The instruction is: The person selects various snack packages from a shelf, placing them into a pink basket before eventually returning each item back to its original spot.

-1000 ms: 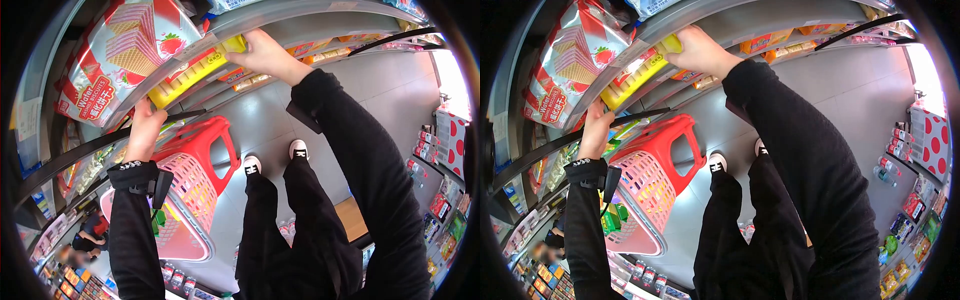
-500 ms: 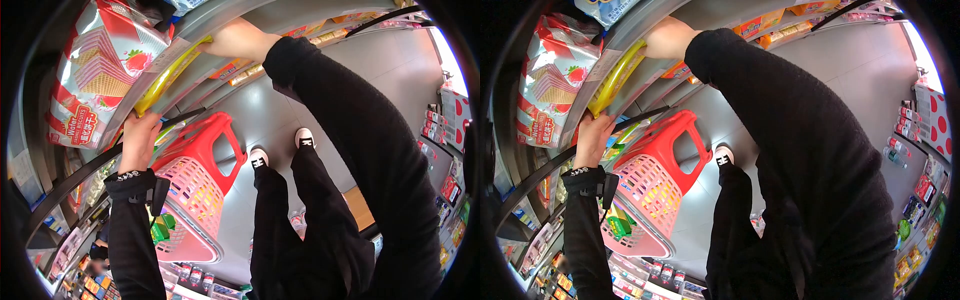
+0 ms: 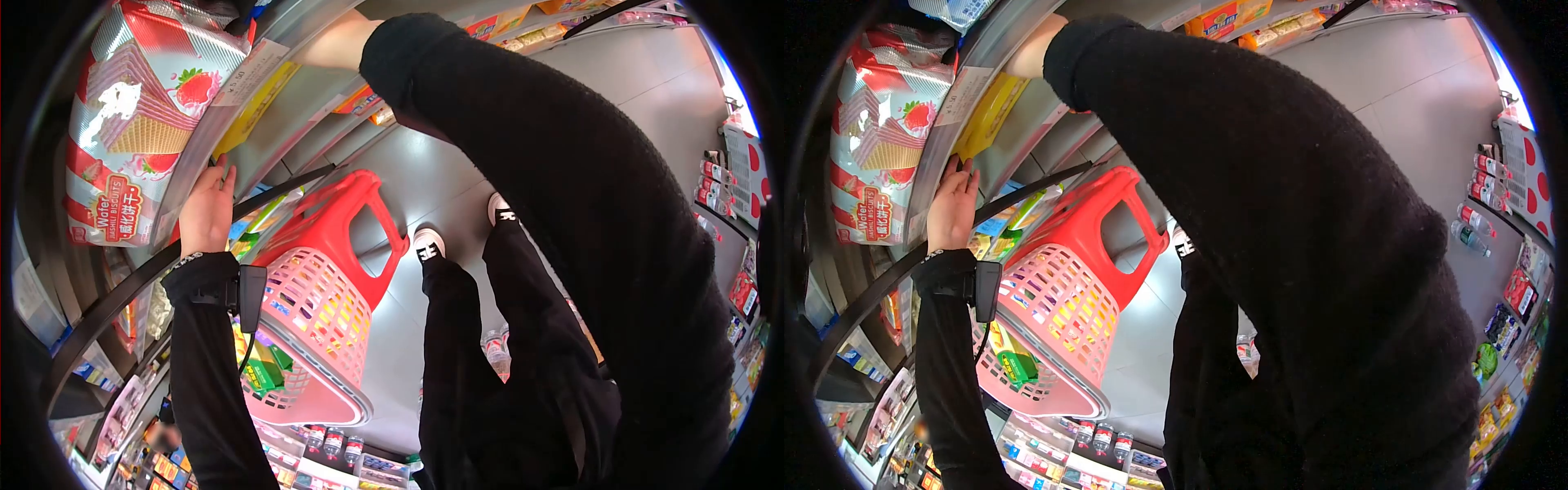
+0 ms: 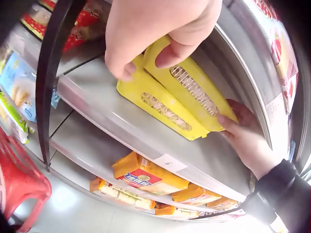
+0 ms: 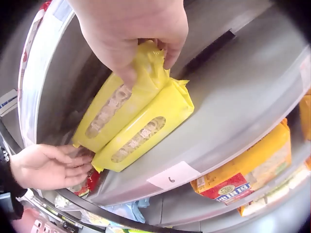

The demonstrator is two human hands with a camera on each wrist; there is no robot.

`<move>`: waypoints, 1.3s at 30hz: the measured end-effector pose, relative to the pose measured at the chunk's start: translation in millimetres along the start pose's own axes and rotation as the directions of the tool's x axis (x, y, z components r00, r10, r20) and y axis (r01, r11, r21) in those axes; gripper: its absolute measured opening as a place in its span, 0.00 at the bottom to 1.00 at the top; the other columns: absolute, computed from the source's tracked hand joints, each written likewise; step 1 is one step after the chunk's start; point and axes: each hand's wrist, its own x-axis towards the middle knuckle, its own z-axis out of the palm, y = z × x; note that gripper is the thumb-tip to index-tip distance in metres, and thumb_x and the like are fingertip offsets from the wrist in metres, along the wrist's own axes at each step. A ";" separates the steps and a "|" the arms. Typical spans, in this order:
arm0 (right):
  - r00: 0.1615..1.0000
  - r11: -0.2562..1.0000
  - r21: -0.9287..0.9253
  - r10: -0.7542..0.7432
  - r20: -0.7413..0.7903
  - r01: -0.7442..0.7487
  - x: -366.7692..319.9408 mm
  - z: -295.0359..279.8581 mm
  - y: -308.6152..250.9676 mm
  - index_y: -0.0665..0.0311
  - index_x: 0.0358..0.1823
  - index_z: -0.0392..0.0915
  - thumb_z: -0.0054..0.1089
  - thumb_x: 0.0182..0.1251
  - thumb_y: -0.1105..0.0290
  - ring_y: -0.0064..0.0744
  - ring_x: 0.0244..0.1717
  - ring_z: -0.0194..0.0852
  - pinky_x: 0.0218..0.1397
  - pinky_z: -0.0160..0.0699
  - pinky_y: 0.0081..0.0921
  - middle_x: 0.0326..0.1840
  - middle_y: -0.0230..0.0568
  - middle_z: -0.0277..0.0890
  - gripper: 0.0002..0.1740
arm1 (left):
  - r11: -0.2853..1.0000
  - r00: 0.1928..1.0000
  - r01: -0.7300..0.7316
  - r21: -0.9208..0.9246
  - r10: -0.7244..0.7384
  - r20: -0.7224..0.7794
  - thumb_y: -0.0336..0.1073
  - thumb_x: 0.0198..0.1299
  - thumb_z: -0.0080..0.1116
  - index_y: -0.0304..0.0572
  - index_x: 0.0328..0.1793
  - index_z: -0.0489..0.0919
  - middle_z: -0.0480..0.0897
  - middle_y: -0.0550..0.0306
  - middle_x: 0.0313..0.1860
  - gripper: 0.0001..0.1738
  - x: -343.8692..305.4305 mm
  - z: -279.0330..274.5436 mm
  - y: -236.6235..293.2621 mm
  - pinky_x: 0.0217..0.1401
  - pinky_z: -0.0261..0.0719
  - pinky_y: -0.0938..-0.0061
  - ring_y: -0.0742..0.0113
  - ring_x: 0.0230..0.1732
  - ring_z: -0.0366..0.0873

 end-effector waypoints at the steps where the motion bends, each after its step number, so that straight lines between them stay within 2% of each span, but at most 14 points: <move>1: 0.999 1.000 -0.002 0.000 0.038 0.000 -0.1 -0.6 3.5 0.63 0.42 0.74 0.56 0.49 0.65 0.41 0.42 0.72 0.43 0.71 0.28 0.40 0.46 0.74 0.17 | 1.000 1.000 0.008 0.028 -0.008 0.000 0.20 0.51 0.45 0.37 0.53 0.63 0.66 0.52 0.51 0.21 -0.1 -1.6 -0.5 0.60 0.60 0.65 0.59 0.55 0.63; 11: 0.914 0.999 -0.027 -0.023 0.404 0.037 3.0 -37.8 28.5 0.68 0.54 0.62 0.55 0.51 0.71 0.46 0.53 0.63 0.57 0.60 0.30 0.52 0.53 0.65 0.27 | 0.987 0.986 0.154 -0.036 -0.156 -0.057 0.19 0.48 0.48 0.40 0.46 0.66 0.68 0.54 0.46 0.17 4.6 -9.1 -3.0 0.60 0.57 0.60 0.57 0.53 0.64; 12: 0.916 0.999 -0.029 -0.025 0.401 0.040 -0.5 -33.4 31.9 0.68 0.54 0.62 0.55 0.51 0.71 0.46 0.53 0.63 0.57 0.60 0.30 0.52 0.53 0.65 0.27 | 0.981 0.979 0.193 -0.027 -0.195 -0.067 0.19 0.48 0.47 0.39 0.47 0.65 0.67 0.52 0.48 0.19 2.4 -3.6 -1.1 0.61 0.57 0.59 0.56 0.55 0.63; 14: 0.939 0.971 0.049 0.215 0.267 -0.236 -10.6 -21.0 32.7 0.64 0.43 0.74 0.58 0.47 0.66 0.39 0.42 0.73 0.44 0.71 0.27 0.39 0.48 0.74 0.19 | 0.973 0.970 0.231 -0.018 -0.232 -0.073 0.18 0.48 0.46 0.39 0.49 0.63 0.66 0.51 0.50 0.20 -0.7 4.5 2.6 0.61 0.56 0.58 0.56 0.56 0.61; 16: 0.937 0.976 -0.012 0.212 0.276 -0.218 -12.3 -25.1 22.6 0.65 0.42 0.74 0.57 0.44 0.67 0.38 0.42 0.73 0.45 0.71 0.27 0.40 0.49 0.74 0.20 | 0.979 0.980 0.197 0.045 -0.197 0.002 0.18 0.47 0.45 0.39 0.51 0.60 0.65 0.50 0.53 0.23 -3.6 7.6 5.3 0.61 0.56 0.57 0.55 0.59 0.57; 18: 0.855 0.900 0.071 0.382 0.350 -0.431 -21.6 -45.0 0.4 0.67 0.40 0.75 0.55 0.44 0.69 0.39 0.42 0.73 0.44 0.71 0.27 0.39 0.50 0.74 0.19 | 0.979 0.981 0.196 0.063 -0.196 0.005 0.18 0.47 0.45 0.39 0.52 0.60 0.64 0.50 0.53 0.23 -2.5 5.8 5.9 0.62 0.55 0.57 0.55 0.60 0.56; 22: 0.843 0.910 -0.030 0.395 0.366 -0.414 -24.2 -48.6 -13.1 0.68 0.39 0.74 0.54 0.42 0.69 0.41 0.41 0.73 0.43 0.71 0.27 0.37 0.50 0.74 0.19 | 0.966 0.959 0.253 0.058 -0.243 -0.145 0.18 0.47 0.45 0.42 0.47 0.64 0.66 0.57 0.49 0.20 1.4 4.8 2.5 0.60 0.56 0.58 0.64 0.56 0.59; 24: 0.818 0.887 0.028 0.411 0.402 -0.460 -30.0 -48.7 -11.6 0.68 0.40 0.74 0.55 0.42 0.68 0.42 0.41 0.73 0.43 0.71 0.27 0.36 0.51 0.74 0.19 | 0.966 0.966 0.245 0.078 -0.237 -0.105 0.17 0.46 0.45 0.43 0.43 0.65 0.67 0.61 0.46 0.18 9.6 -5.5 0.0 0.59 0.57 0.59 0.68 0.51 0.60; 28: 0.932 0.910 0.240 0.290 0.216 -0.338 -35.8 -37.8 1.0 0.66 0.43 0.73 0.61 0.44 0.62 0.42 0.42 0.73 0.45 0.70 0.27 0.37 0.48 0.75 0.23 | 0.985 0.990 0.132 0.110 -0.126 -0.065 0.16 0.43 0.46 0.46 0.34 0.67 0.66 0.68 0.35 0.15 9.3 -5.6 -0.6 0.55 0.59 0.62 0.75 0.37 0.61; 29: 0.932 0.909 0.240 0.291 0.216 -0.340 -34.1 -34.5 4.6 0.66 0.43 0.73 0.61 0.44 0.62 0.42 0.42 0.73 0.45 0.70 0.27 0.37 0.48 0.75 0.23 | 0.985 0.990 0.133 0.111 -0.127 -0.066 0.16 0.43 0.46 0.46 0.34 0.67 0.66 0.68 0.35 0.15 10.9 -8.6 -1.5 0.55 0.59 0.62 0.75 0.37 0.61; 31: 0.961 0.944 0.188 0.254 0.106 -0.271 -28.2 -28.5 8.5 0.64 0.46 0.72 0.63 0.45 0.61 0.42 0.41 0.73 0.47 0.70 0.28 0.38 0.46 0.75 0.26 | 0.986 0.993 0.115 0.122 -0.113 -0.024 0.16 0.44 0.46 0.48 0.51 0.66 0.68 0.65 0.44 0.26 13.9 -14.9 -2.8 0.57 0.58 0.59 0.68 0.44 0.64; 32: 0.961 0.944 0.189 0.255 0.107 -0.271 -28.9 -26.9 10.5 0.64 0.46 0.72 0.63 0.45 0.61 0.42 0.41 0.73 0.47 0.70 0.28 0.38 0.46 0.75 0.26 | 0.986 0.993 0.115 0.123 -0.113 -0.025 0.16 0.44 0.46 0.48 0.51 0.66 0.68 0.65 0.44 0.26 15.1 -17.9 -4.0 0.57 0.58 0.59 0.68 0.44 0.64; 34: 0.925 0.929 0.079 0.348 0.150 -0.362 -27.8 -28.4 6.3 0.63 0.48 0.71 0.64 0.46 0.60 0.41 0.42 0.73 0.47 0.70 0.28 0.40 0.46 0.74 0.27 | 0.983 0.985 0.168 0.073 -0.166 -0.043 0.16 0.42 0.47 0.47 0.35 0.67 0.67 0.67 0.35 0.16 12.4 -12.8 -2.3 0.55 0.58 0.62 0.73 0.40 0.62; 39: 0.916 0.935 0.075 0.320 0.240 -0.346 -24.6 -31.4 3.8 0.62 0.48 0.71 0.62 0.48 0.60 0.41 0.42 0.73 0.46 0.70 0.29 0.42 0.47 0.73 0.26 | 0.984 0.982 0.174 0.026 -0.171 -0.079 0.16 0.42 0.47 0.47 0.35 0.67 0.67 0.66 0.35 0.16 3.0 -0.3 0.5 0.55 0.57 0.62 0.71 0.41 0.63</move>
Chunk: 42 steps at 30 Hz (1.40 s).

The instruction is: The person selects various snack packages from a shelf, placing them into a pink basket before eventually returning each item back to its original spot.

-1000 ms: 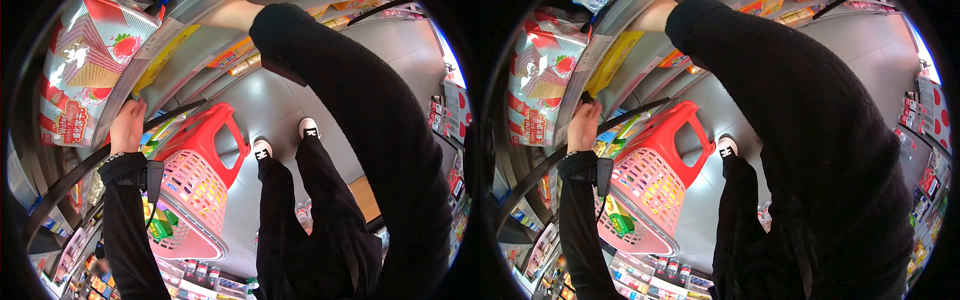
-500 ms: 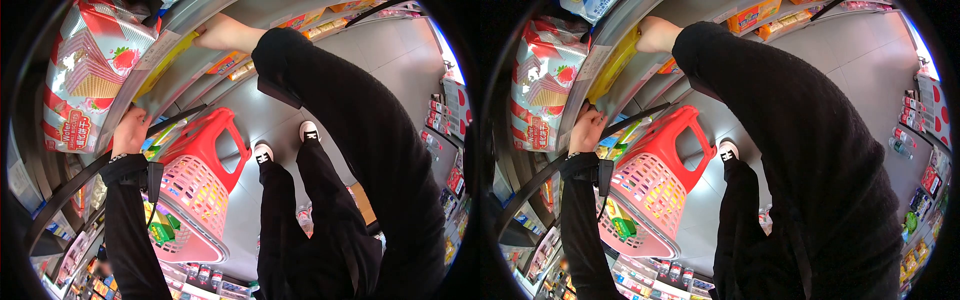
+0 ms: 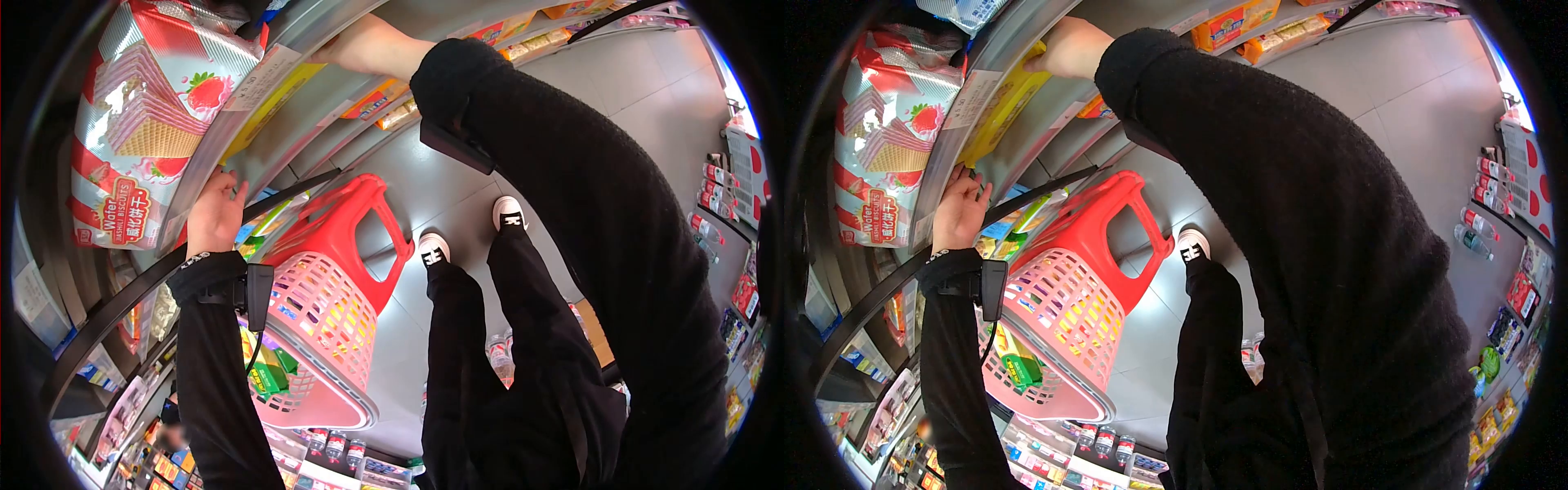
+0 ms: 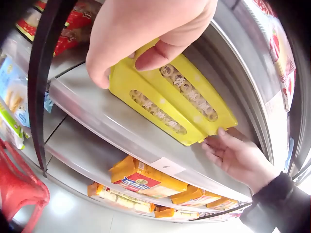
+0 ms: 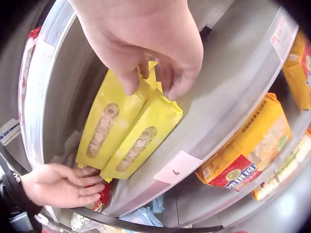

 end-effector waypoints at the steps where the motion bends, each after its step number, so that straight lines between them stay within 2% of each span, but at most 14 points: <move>1: 0.996 0.999 -0.010 0.036 0.085 -0.035 -1.7 -4.5 -4.6 0.62 0.49 0.71 0.62 0.48 0.59 0.41 0.42 0.73 0.46 0.70 0.29 0.43 0.48 0.73 0.25 | 1.000 1.000 -0.007 0.006 0.007 -0.005 0.16 0.42 0.47 0.48 0.34 0.67 0.67 0.66 0.34 0.16 -1.4 0.9 0.8 0.55 0.57 0.62 0.70 0.40 0.64; 5: 0.992 0.990 -0.075 -0.120 -0.048 0.116 7.8 14.4 9.4 0.64 0.48 0.71 0.61 0.49 0.58 0.40 0.41 0.73 0.44 0.71 0.29 0.42 0.48 0.73 0.26 | 0.999 0.999 -0.032 0.002 0.032 0.031 0.17 0.43 0.47 0.47 0.35 0.67 0.67 0.65 0.34 0.15 4.7 -6.4 -2.5 0.55 0.58 0.63 0.68 0.41 0.64; 7: 0.995 0.970 -0.222 -0.095 0.004 0.094 1.0 6.0 6.9 0.67 0.47 0.70 0.60 0.49 0.58 0.39 0.41 0.73 0.43 0.72 0.28 0.41 0.48 0.73 0.26 | 0.991 0.991 0.130 -0.009 -0.130 -0.033 0.24 0.49 0.49 0.37 0.44 0.67 0.67 0.55 0.45 0.14 10.5 -12.6 -3.8 0.58 0.59 0.63 0.59 0.51 0.62; 9: 0.991 0.985 0.115 -0.132 0.008 0.130 -28.1 -16.3 3.2 0.60 0.57 0.61 0.58 0.50 0.61 0.45 0.56 0.60 0.59 0.58 0.29 0.55 0.54 0.62 0.32 | 0.950 0.969 0.247 0.193 -0.245 -0.036 0.30 0.52 0.50 0.36 0.38 0.68 0.68 0.53 0.41 0.08 -3.9 -11.4 -0.7 0.56 0.61 0.65 0.60 0.48 0.64; 11: 0.997 0.996 -0.021 0.082 0.005 -0.082 -55.1 -23.7 -13.0 0.66 0.54 0.64 0.58 0.54 0.64 0.29 0.44 0.71 0.46 0.69 0.22 0.44 0.43 0.72 0.27 | 0.917 0.969 0.120 0.380 -0.192 0.156 0.35 0.52 0.52 0.38 0.36 0.69 0.69 0.55 0.36 0.10 -28.3 -3.0 0.6 0.51 0.65 0.72 0.61 0.42 0.68; 12: 0.989 0.988 0.063 0.137 0.063 -0.141 -71.5 -27.4 -16.3 0.68 0.55 0.61 0.57 0.55 0.66 0.27 0.43 0.70 0.46 0.69 0.20 0.43 0.42 0.72 0.27 | 0.749 0.945 0.036 0.661 -0.241 0.222 0.35 0.52 0.52 0.34 0.44 0.70 0.72 0.53 0.39 0.15 -35.7 4.6 8.4 0.52 0.65 0.75 0.63 0.44 0.69; 14: 0.963 0.950 0.212 0.188 0.193 -0.228 -108.4 -33.8 -19.3 0.68 0.55 0.59 0.53 0.58 0.70 0.22 0.43 0.68 0.45 0.67 0.17 0.39 0.39 0.71 0.24 | 0.604 0.951 -0.103 0.790 -0.173 0.256 0.34 0.54 0.49 0.31 0.60 0.61 0.68 0.47 0.55 0.27 -75.2 26.8 16.6 0.58 0.60 0.76 0.67 0.58 0.63; 19: 0.863 0.834 0.318 0.317 0.393 -0.451 -205.1 -37.3 -62.9 0.68 0.49 0.63 0.50 0.56 0.77 0.21 0.38 0.69 0.41 0.68 0.19 0.36 0.37 0.72 0.18 | 0.858 0.813 -0.285 0.426 -0.019 0.582 0.34 0.58 0.45 0.33 0.58 0.62 0.69 0.47 0.54 0.22 -141.6 10.1 28.7 0.59 0.60 0.74 0.65 0.57 0.65; 23: 0.799 0.832 0.210 0.374 0.472 -0.513 -244.4 -33.8 -118.4 0.69 0.48 0.64 0.50 0.55 0.80 0.26 0.41 0.71 0.45 0.69 0.22 0.38 0.40 0.72 0.17 | 0.917 0.932 -0.217 0.336 0.091 0.352 0.28 0.58 0.45 0.31 0.50 0.68 0.74 0.56 0.41 0.13 -201.3 -36.8 27.1 0.52 0.66 0.76 0.70 0.45 0.71; 30: 0.858 0.977 0.208 -0.069 0.508 -0.045 -252.6 15.3 -206.7 0.67 0.42 0.69 0.54 0.47 0.82 0.39 0.37 0.72 0.40 0.70 0.28 0.38 0.42 0.72 0.17 | 0.925 0.938 0.321 0.202 -0.341 0.070 0.30 0.59 0.42 0.32 0.42 0.72 0.75 0.60 0.32 0.10 -226.7 -163.0 -78.5 0.42 0.69 0.81 0.74 0.37 0.72; 33: 0.752 0.970 0.201 -0.236 0.615 0.140 -260.9 62.3 -230.4 0.69 0.40 0.67 0.55 0.45 0.76 0.43 0.38 0.70 0.40 0.70 0.32 0.36 0.47 0.70 0.17 | 0.786 0.948 0.262 0.560 -0.317 0.002 0.31 0.57 0.44 0.31 0.41 0.74 0.76 0.58 0.31 0.11 -227.8 -191.8 -134.6 0.40 0.69 0.81 0.72 0.34 0.73; 37: 0.520 0.956 0.058 -0.206 0.829 0.286 -265.1 149.9 -256.0 0.74 0.34 0.69 0.49 0.43 0.78 0.42 0.29 0.73 0.30 0.72 0.34 0.26 0.46 0.71 0.13 | 0.797 0.970 0.104 0.594 -0.215 0.118 0.33 0.54 0.47 0.30 0.37 0.74 0.77 0.49 0.31 0.12 -209.7 -220.4 -173.4 0.35 0.70 0.77 0.62 0.31 0.74; 40: 0.531 0.899 -0.064 -0.196 0.824 0.432 -268.2 207.2 -246.3 0.72 0.27 0.72 0.50 0.43 0.76 0.41 0.25 0.73 0.25 0.71 0.34 0.21 0.46 0.71 0.08 | 0.559 0.894 -0.281 0.780 -0.144 0.425 0.38 0.49 0.48 0.29 0.27 0.73 0.74 0.37 0.25 0.15 -193.1 -247.2 -184.3 0.29 0.68 0.63 0.46 0.30 0.72; 42: 0.582 0.856 -0.207 -0.128 0.803 0.475 -274.6 242.0 -227.7 0.72 0.26 0.73 0.50 0.46 0.75 0.42 0.25 0.73 0.26 0.72 0.34 0.22 0.47 0.72 0.07 | 0.537 0.902 -0.206 0.818 -0.220 0.371 0.37 0.48 0.48 0.29 0.24 0.72 0.72 0.37 0.24 0.14 -190.6 -252.3 -180.3 0.31 0.67 0.58 0.43 0.29 0.71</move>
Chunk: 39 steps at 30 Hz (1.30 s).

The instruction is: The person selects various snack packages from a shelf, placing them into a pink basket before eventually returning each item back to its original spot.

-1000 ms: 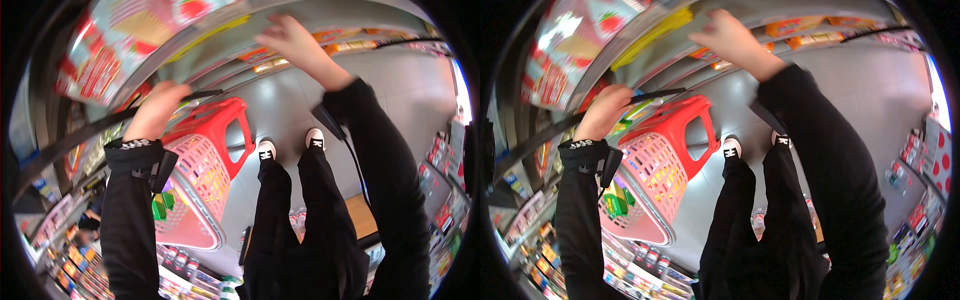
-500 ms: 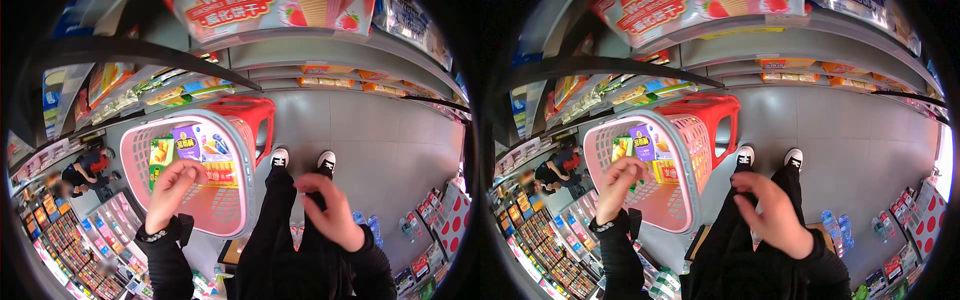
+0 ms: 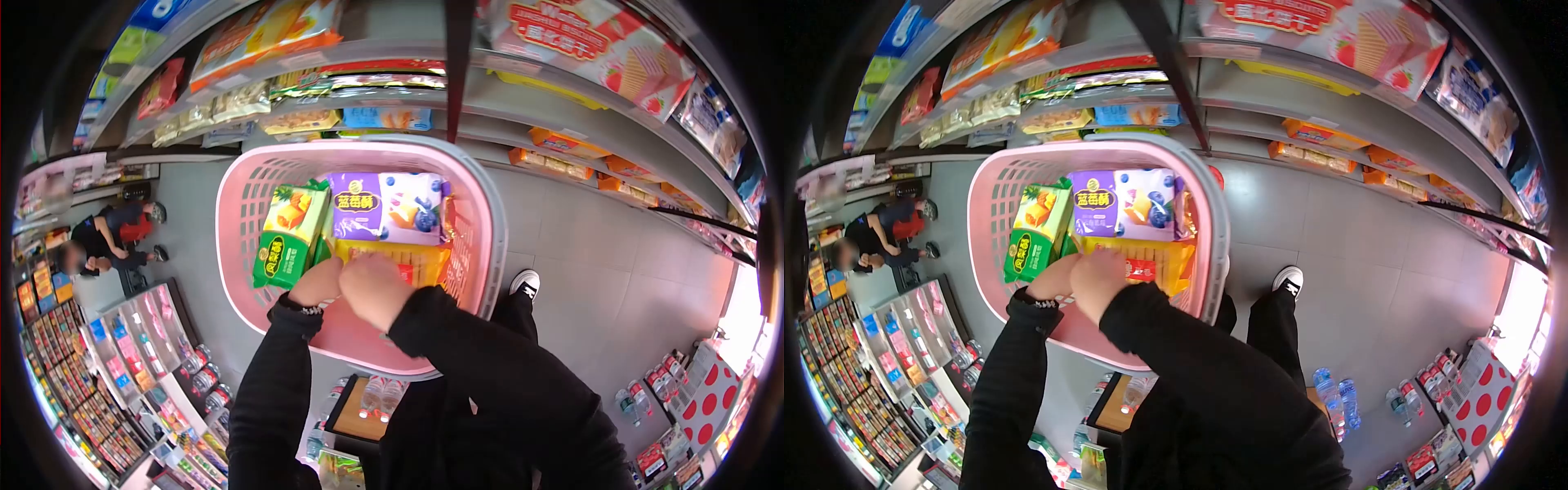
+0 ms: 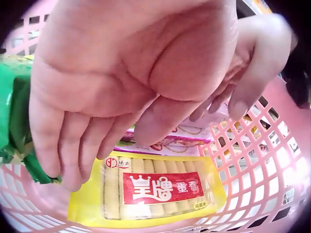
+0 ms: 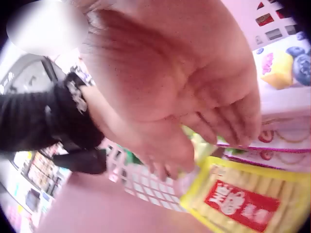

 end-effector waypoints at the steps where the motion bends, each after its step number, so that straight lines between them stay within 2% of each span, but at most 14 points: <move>1: 0.998 0.996 -0.081 0.046 0.031 -0.043 9.6 14.5 4.9 0.72 0.28 0.73 0.49 0.48 0.74 0.42 0.26 0.73 0.26 0.72 0.34 0.23 0.48 0.72 0.08 | 0.998 0.999 0.053 0.027 -0.053 -0.002 0.36 0.48 0.47 0.29 0.23 0.72 0.72 0.36 0.24 0.13 -0.9 -6.0 14.1 0.31 0.67 0.57 0.41 0.30 0.71; 4: 0.969 0.976 -0.122 0.200 0.148 -0.182 30.5 48.9 21.7 0.67 0.33 0.76 0.48 0.50 0.67 0.42 0.36 0.74 0.33 0.72 0.34 0.36 0.49 0.75 0.13 | 0.981 0.971 0.172 0.093 -0.153 -0.186 0.34 0.46 0.45 0.30 0.24 0.72 0.73 0.35 0.26 0.11 -5.9 -2.9 9.5 0.33 0.67 0.56 0.40 0.31 0.71; 7: 0.968 0.993 -0.055 0.111 0.224 -0.102 35.3 57.4 40.8 0.69 0.42 0.71 0.45 0.54 0.64 0.45 0.36 0.73 0.35 0.71 0.36 0.40 0.51 0.73 0.18 | 0.990 0.936 0.137 -0.021 -0.137 -0.324 0.32 0.45 0.42 0.30 0.27 0.72 0.73 0.34 0.28 0.10 -12.0 -5.7 13.6 0.34 0.67 0.55 0.40 0.33 0.71; 10: 0.927 0.951 -0.118 0.304 0.220 -0.284 40.9 77.8 35.6 0.71 0.47 0.67 0.43 0.56 0.62 0.47 0.41 0.71 0.40 0.70 0.37 0.43 0.52 0.71 0.22 | 0.980 0.934 0.194 -0.047 -0.199 -0.297 0.32 0.49 0.42 0.32 0.40 0.72 0.74 0.37 0.35 0.14 -17.3 -14.7 17.1 0.40 0.69 0.61 0.43 0.39 0.72; 13: 0.946 0.920 -0.278 0.310 0.093 -0.274 37.0 101.4 37.1 0.72 0.50 0.64 0.41 0.58 0.62 0.47 0.46 0.68 0.45 0.68 0.37 0.47 0.53 0.68 0.23 | 0.975 0.930 0.218 -0.040 -0.221 -0.296 0.32 0.52 0.41 0.35 0.50 0.71 0.75 0.40 0.41 0.19 -33.2 -29.8 39.7 0.46 0.70 0.67 0.48 0.44 0.73; 15: 0.929 0.901 -0.312 0.351 0.119 -0.301 36.6 97.3 32.4 0.72 0.51 0.63 0.40 0.58 0.63 0.47 0.49 0.66 0.48 0.66 0.37 0.49 0.53 0.66 0.23 | 0.884 0.890 0.404 -0.235 -0.440 -0.122 0.32 0.52 0.41 0.36 0.51 0.70 0.76 0.42 0.41 0.19 -46.2 -42.3 57.0 0.46 0.70 0.68 0.50 0.44 0.73; 16: 0.923 0.896 -0.325 0.360 0.135 -0.302 37.1 95.9 31.9 0.72 0.51 0.63 0.40 0.58 0.64 0.47 0.49 0.66 0.48 0.65 0.38 0.49 0.53 0.65 0.23 | 0.959 0.918 0.256 -0.121 -0.281 -0.280 0.31 0.52 0.41 0.36 0.50 0.70 0.76 0.44 0.40 0.18 -45.7 -30.4 37.8 0.43 0.71 0.70 0.54 0.41 0.75; 17: 0.917 0.891 -0.338 0.370 0.149 -0.304 38.2 94.3 31.5 0.72 0.52 0.62 0.40 0.57 0.64 0.46 0.49 0.66 0.49 0.65 0.38 0.50 0.53 0.65 0.23 | 0.959 0.918 0.256 -0.124 -0.282 -0.280 0.31 0.52 0.41 0.36 0.50 0.70 0.76 0.44 0.40 0.18 -49.4 -27.9 32.0 0.43 0.71 0.70 0.54 0.41 0.75; 21: 0.935 0.924 -0.266 0.323 0.148 -0.277 41.3 92.0 34.0 0.77 0.51 0.59 0.46 0.51 0.70 0.53 0.48 0.66 0.44 0.69 0.42 0.48 0.60 0.63 0.25 | 0.966 0.894 0.223 -0.133 -0.257 -0.368 0.32 0.52 0.42 0.35 0.50 0.70 0.77 0.47 0.38 0.18 -56.1 -33.7 32.1 0.38 0.72 0.73 0.58 0.35 0.76; 26: 0.910 0.891 -0.391 0.339 0.237 -0.230 40.1 80.4 23.2 0.70 0.46 0.68 0.41 0.58 0.63 0.46 0.47 0.67 0.45 0.66 0.37 0.48 0.51 0.66 0.20 | 0.927 0.915 0.217 -0.304 -0.302 -0.268 0.33 0.53 0.43 0.37 0.52 0.68 0.76 0.52 0.33 0.19 -54.2 -37.7 19.7 0.33 0.72 0.77 0.68 0.29 0.75; 28: 0.913 0.890 -0.404 0.328 0.242 -0.212 41.2 80.4 20.0 0.69 0.45 0.70 0.42 0.57 0.63 0.47 0.45 0.68 0.43 0.67 0.36 0.47 0.50 0.67 0.19 | 0.869 0.899 0.227 -0.439 -0.360 -0.248 0.36 0.52 0.44 0.36 0.51 0.69 0.76 0.42 0.31 0.19 -56.8 -41.5 25.7 0.35 0.71 0.68 0.52 0.32 0.75; 33: 0.947 0.954 -0.255 0.217 0.236 -0.156 45.7 67.1 16.7 0.66 0.41 0.72 0.45 0.57 0.61 0.46 0.42 0.71 0.39 0.69 0.34 0.42 0.47 0.70 0.17 | 0.903 0.904 0.188 -0.387 -0.314 -0.292 0.35 0.52 0.44 0.36 0.50 0.70 0.77 0.41 0.32 0.19 -54.7 -37.3 13.8 0.37 0.71 0.67 0.50 0.34 0.75; 36: 0.985 0.951 -0.290 0.142 0.096 -0.109 39.7 62.2 14.3 0.67 0.33 0.73 0.50 0.49 0.70 0.42 0.34 0.74 0.34 0.73 0.34 0.35 0.47 0.72 0.10 | 0.948 0.887 0.179 -0.261 -0.271 -0.373 0.35 0.52 0.44 0.37 0.50 0.70 0.77 0.41 0.33 0.18 -56.1 -38.6 15.0 0.38 0.71 0.67 0.50 0.36 0.75; 39: 0.952 0.977 -0.147 0.190 0.239 -0.157 41.7 65.1 23.3 0.67 0.33 0.72 0.54 0.46 0.71 0.42 0.35 0.74 0.34 0.73 0.35 0.32 0.47 0.74 0.12 | 0.956 0.868 0.218 -0.196 -0.281 -0.409 0.34 0.52 0.43 0.38 0.50 0.70 0.76 0.41 0.35 0.18 -56.6 -42.7 15.1 0.38 0.71 0.67 0.50 0.37 0.75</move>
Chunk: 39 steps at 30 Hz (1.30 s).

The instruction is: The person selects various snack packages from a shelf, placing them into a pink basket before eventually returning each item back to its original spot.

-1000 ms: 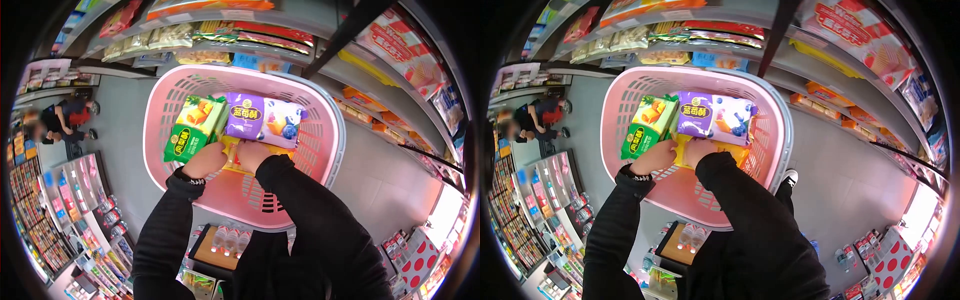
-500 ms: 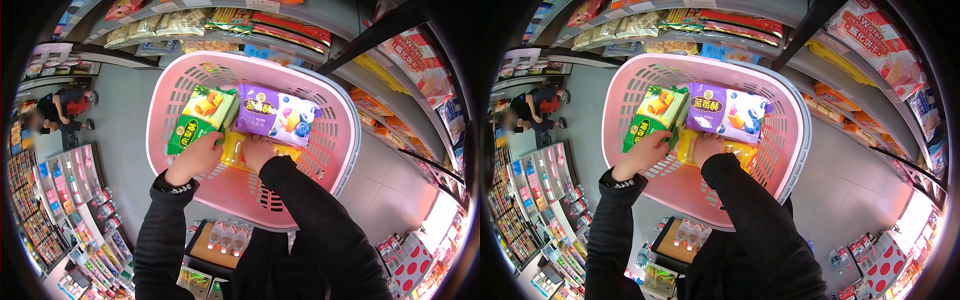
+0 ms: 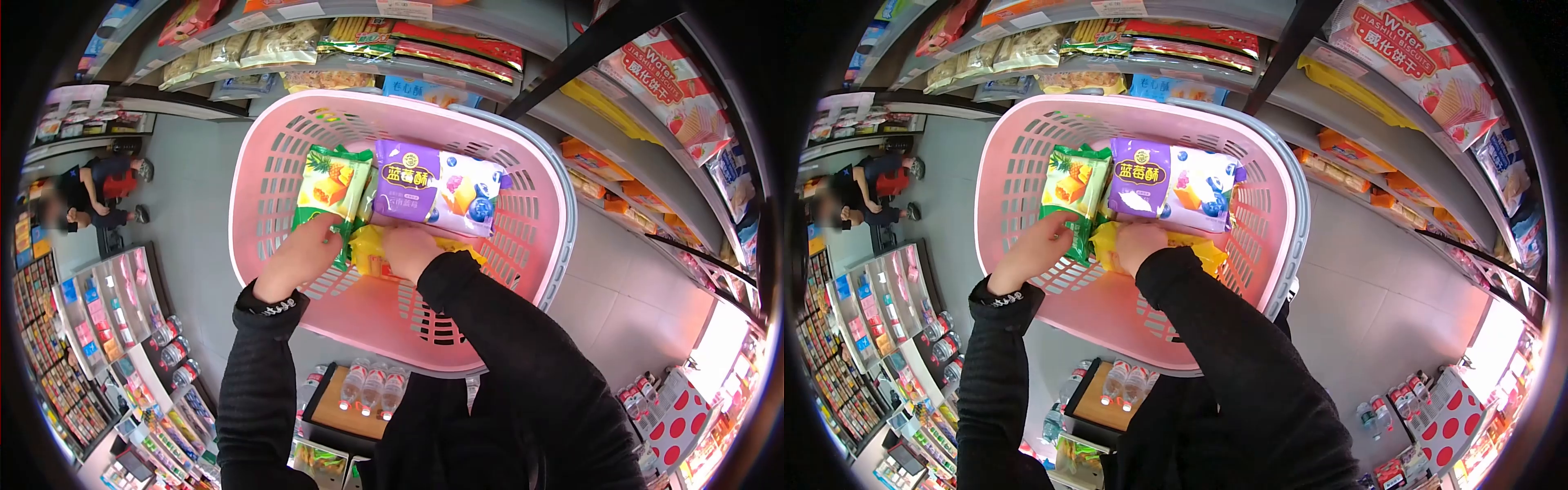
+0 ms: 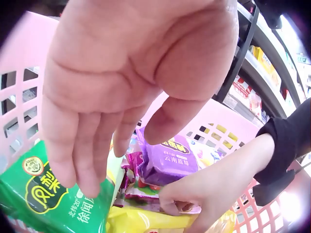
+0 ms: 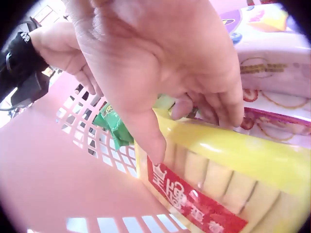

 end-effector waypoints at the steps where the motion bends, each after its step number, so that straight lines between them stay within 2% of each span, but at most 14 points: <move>1: 0.998 1.000 0.017 0.010 -0.059 -0.009 1.0 1.6 2.2 0.68 0.35 0.71 0.55 0.46 0.71 0.43 0.35 0.74 0.35 0.73 0.35 0.32 0.48 0.74 0.13 | 1.000 1.000 -0.003 -0.003 0.003 0.004 0.34 0.53 0.43 0.38 0.50 0.70 0.76 0.41 0.36 0.18 1.0 -0.8 0.4 0.38 0.71 0.67 0.50 0.37 0.75; 4: 0.993 0.999 0.048 0.017 -0.117 -0.011 3.1 3.6 4.4 0.69 0.37 0.69 0.54 0.49 0.70 0.44 0.34 0.74 0.35 0.72 0.36 0.32 0.50 0.73 0.14 | 0.994 0.994 0.098 -0.045 -0.096 0.046 0.35 0.53 0.43 0.39 0.50 0.70 0.76 0.42 0.37 0.18 -1.6 -6.9 10.6 0.38 0.71 0.67 0.51 0.38 0.75; 6: 0.993 0.998 0.059 0.014 -0.117 -0.007 2.5 10.0 4.5 0.69 0.38 0.67 0.53 0.51 0.68 0.44 0.34 0.74 0.34 0.72 0.37 0.33 0.50 0.73 0.15 | 0.997 0.998 0.058 -0.042 -0.057 0.035 0.35 0.53 0.44 0.39 0.50 0.70 0.76 0.43 0.37 0.18 -0.1 -5.2 6.4 0.38 0.71 0.68 0.52 0.38 0.75; 8: 0.985 0.985 -0.165 0.030 -0.168 -0.058 0.7 26.6 3.0 0.69 0.38 0.67 0.51 0.55 0.63 0.42 0.33 0.74 0.33 0.71 0.37 0.35 0.48 0.72 0.16 | 0.999 1.000 0.017 -0.036 -0.017 0.019 0.35 0.53 0.44 0.39 0.50 0.70 0.77 0.44 0.37 0.18 1.4 -3.8 4.9 0.38 0.71 0.69 0.52 0.37 0.75; 11: 0.979 0.945 -0.270 0.152 -0.135 -0.184 0.6 30.1 -3.7 0.69 0.40 0.66 0.49 0.57 0.60 0.40 0.34 0.73 0.31 0.70 0.37 0.37 0.46 0.71 0.18 | 1.000 1.000 0.009 -0.005 -0.009 0.015 0.35 0.53 0.45 0.40 0.51 0.70 0.77 0.44 0.36 0.18 1.4 -3.3 8.6 0.38 0.71 0.70 0.54 0.37 0.75; 14: 0.981 0.968 -0.181 0.154 -0.117 -0.173 5.8 32.0 1.3 0.68 0.41 0.67 0.48 0.58 0.60 0.40 0.35 0.73 0.29 0.70 0.37 0.36 0.45 0.71 0.18 | 0.999 0.999 0.037 -0.029 -0.036 0.038 0.35 0.53 0.45 0.40 0.51 0.70 0.77 0.45 0.36 0.19 0.7 -3.8 13.9 0.38 0.71 0.71 0.55 0.36 0.76; 21: 0.984 0.979 -0.166 0.092 -0.156 -0.117 -8.5 -4.9 -5.0 0.69 0.41 0.66 0.50 0.56 0.62 0.39 0.33 0.74 0.27 0.71 0.34 0.34 0.46 0.72 0.18 | 0.998 0.995 0.006 -0.068 0.001 0.099 0.37 0.52 0.50 0.41 0.55 0.67 0.76 0.45 0.42 0.23 -1.6 -12.9 -0.2 0.41 0.71 0.72 0.58 0.40 0.75; 23: 0.998 0.995 -0.070 0.064 -0.019 -0.066 -9.1 -18.0 -3.0 0.70 0.41 0.66 0.52 0.54 0.64 0.39 0.33 0.74 0.27 0.72 0.32 0.33 0.45 0.72 0.18 | 0.991 0.994 0.024 -0.129 -0.010 0.109 0.36 0.52 0.51 0.41 0.57 0.65 0.75 0.45 0.44 0.24 -3.6 -18.2 -2.0 0.42 0.71 0.73 0.59 0.42 0.75; 27: 0.995 0.994 -0.064 0.085 -0.052 -0.089 -13.6 -17.6 -6.1 0.70 0.40 0.66 0.53 0.53 0.65 0.39 0.33 0.73 0.28 0.72 0.31 0.33 0.45 0.72 0.18 | 0.989 0.992 0.032 -0.141 -0.014 0.124 0.35 0.52 0.52 0.40 0.57 0.64 0.74 0.46 0.45 0.25 -7.0 -22.9 -1.1 0.42 0.71 0.74 0.61 0.41 0.75; 30: 0.989 0.989 -0.118 0.080 -0.126 -0.095 -18.6 -19.1 -9.0 0.70 0.40 0.65 0.53 0.52 0.66 0.40 0.32 0.73 0.28 0.72 0.32 0.33 0.47 0.72 0.17 | 0.965 0.977 0.088 -0.248 -0.035 0.209 0.35 0.50 0.55 0.41 0.59 0.63 0.73 0.47 0.47 0.28 -8.2 -26.9 -1.4 0.43 0.71 0.74 0.64 0.43 0.74; 32: 0.995 1.000 0.003 0.000 -0.100 0.000 -28.7 -39.1 -11.9 0.72 0.39 0.66 0.54 0.51 0.67 0.40 0.31 0.73 0.29 0.72 0.33 0.32 0.48 0.71 0.18 | 0.977 0.951 0.047 -0.208 0.019 0.307 0.35 0.47 0.58 0.38 0.62 0.59 0.71 0.45 0.51 0.35 -10.3 -32.2 -0.6 0.49 0.68 0.74 0.64 0.50 0.70; 36: 0.991 0.989 0.063 -0.133 -0.008 0.133 -41.5 -84.8 -6.2 0.73 0.38 0.66 0.56 0.47 0.68 0.43 0.32 0.72 0.30 0.71 0.35 0.31 0.50 0.71 0.19 | 0.986 0.941 -0.099 -0.133 0.136 0.309 0.34 0.42 0.63 0.33 0.63 0.55 0.68 0.45 0.54 0.41 -15.4 -43.9 -2.2 0.56 0.62 0.73 0.63 0.56 0.65; 38: 0.950 0.941 0.165 -0.308 0.050 0.297 -44.4 -106.7 2.4 0.73 0.37 0.66 0.58 0.42 0.69 0.43 0.34 0.73 0.33 0.70 0.35 0.32 0.49 0.71 0.20 | 0.927 0.942 -0.132 -0.352 0.228 0.246 0.33 0.39 0.67 0.30 0.63 0.54 0.67 0.47 0.56 0.46 -15.6 -46.1 -4.5 0.60 0.58 0.73 0.63 0.58 0.62; 39: 0.927 0.927 0.210 -0.345 0.146 0.311 -43.3 -120.8 3.7 0.72 0.39 0.65 0.61 0.38 0.66 0.44 0.37 0.72 0.36 0.69 0.34 0.33 0.49 0.71 0.25 | 0.927 0.942 -0.133 -0.351 0.228 0.246 0.33 0.39 0.67 0.30 0.63 0.54 0.67 0.47 0.56 0.46 -16.1 -47.0 0.0 0.60 0.58 0.73 0.63 0.58 0.62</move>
